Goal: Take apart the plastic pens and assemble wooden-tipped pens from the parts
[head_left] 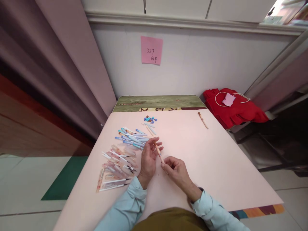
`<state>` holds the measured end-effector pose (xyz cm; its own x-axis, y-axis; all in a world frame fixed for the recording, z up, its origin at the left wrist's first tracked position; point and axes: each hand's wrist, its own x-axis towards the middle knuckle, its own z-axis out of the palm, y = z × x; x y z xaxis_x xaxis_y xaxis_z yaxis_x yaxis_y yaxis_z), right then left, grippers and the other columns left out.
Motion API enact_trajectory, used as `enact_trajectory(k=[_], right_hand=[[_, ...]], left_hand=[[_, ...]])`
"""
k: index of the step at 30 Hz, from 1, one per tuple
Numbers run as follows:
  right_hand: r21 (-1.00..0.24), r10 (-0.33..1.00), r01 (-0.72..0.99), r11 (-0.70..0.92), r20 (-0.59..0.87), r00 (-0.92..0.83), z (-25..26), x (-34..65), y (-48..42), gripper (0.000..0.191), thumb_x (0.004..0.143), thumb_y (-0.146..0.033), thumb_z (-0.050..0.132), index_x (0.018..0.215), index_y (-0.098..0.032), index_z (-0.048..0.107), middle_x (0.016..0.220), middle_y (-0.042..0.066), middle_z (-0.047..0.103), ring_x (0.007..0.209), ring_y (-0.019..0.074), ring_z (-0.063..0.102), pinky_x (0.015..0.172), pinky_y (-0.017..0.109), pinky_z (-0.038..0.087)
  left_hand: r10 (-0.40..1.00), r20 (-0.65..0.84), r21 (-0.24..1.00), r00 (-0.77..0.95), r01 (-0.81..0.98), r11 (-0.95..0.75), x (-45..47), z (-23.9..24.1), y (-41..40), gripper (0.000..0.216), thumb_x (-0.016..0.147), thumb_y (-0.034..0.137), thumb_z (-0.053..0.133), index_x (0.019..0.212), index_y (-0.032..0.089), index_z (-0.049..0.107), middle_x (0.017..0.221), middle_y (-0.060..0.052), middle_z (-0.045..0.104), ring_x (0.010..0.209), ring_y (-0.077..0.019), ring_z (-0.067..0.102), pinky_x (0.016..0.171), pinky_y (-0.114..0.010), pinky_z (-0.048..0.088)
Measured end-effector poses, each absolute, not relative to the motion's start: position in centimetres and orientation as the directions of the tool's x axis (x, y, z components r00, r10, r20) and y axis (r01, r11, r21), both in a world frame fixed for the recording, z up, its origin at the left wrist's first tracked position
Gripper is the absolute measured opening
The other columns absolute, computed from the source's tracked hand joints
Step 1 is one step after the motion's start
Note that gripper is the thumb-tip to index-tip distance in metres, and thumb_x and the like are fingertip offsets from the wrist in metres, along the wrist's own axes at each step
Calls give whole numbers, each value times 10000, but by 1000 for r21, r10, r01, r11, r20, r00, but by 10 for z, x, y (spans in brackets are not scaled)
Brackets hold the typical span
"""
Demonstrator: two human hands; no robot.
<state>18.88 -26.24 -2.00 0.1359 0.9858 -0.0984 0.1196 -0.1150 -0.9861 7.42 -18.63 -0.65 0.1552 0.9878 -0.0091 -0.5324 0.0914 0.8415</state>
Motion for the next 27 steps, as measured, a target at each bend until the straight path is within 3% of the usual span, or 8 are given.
enact_trajectory(k=[8,16,19,23,25,27], right_hand=[[-972,989,210,-102,-77,125,-12,189,-263,215,781,-387,686,804,-174,691,620,-19,564,554,106,455,522,220,355],[-982,984,161,-100,-73,161,-16,195,-261,331,771,-486,693,870,-171,722,696,15,628,595,125,488,548,232,399],[-984,971,156,-89,-51,231,-14,216,-251,363,766,-505,697,880,-161,724,712,20,641,607,127,500,553,234,402],[-970,905,239,-44,63,421,-6,276,-224,438,734,-522,717,965,-150,700,726,17,652,606,133,530,568,244,413],[-934,844,351,-69,133,520,-1,315,-209,479,735,-536,702,1021,-151,687,744,27,671,629,152,568,592,257,429],[-847,777,499,-185,185,602,3,353,-195,410,742,-526,689,938,-167,703,790,48,701,680,174,610,629,271,436]], left_hand=[[994,33,834,102,-550,29,72,-5,-183,407,961,499,396,1144,220,630,1267,-117,610,1003,-202,633,964,-428,477],[992,-12,817,127,-571,83,71,-8,-182,495,961,499,408,1406,285,437,1281,-106,610,1045,-183,634,991,-402,456],[985,-45,834,167,-536,129,70,-10,-182,465,958,508,408,1303,222,530,1234,-127,628,952,-180,652,901,-378,500],[956,-50,922,291,-353,156,70,-14,-184,455,949,518,420,1142,160,623,1114,-138,665,767,-161,639,669,-303,511],[934,-37,961,356,-242,131,70,-16,-185,434,941,507,448,1083,150,649,1006,-120,683,692,-146,610,595,-274,479],[917,-25,984,399,-150,92,71,-17,-186,408,933,494,475,1031,149,669,916,-98,686,644,-135,581,567,-262,455]])
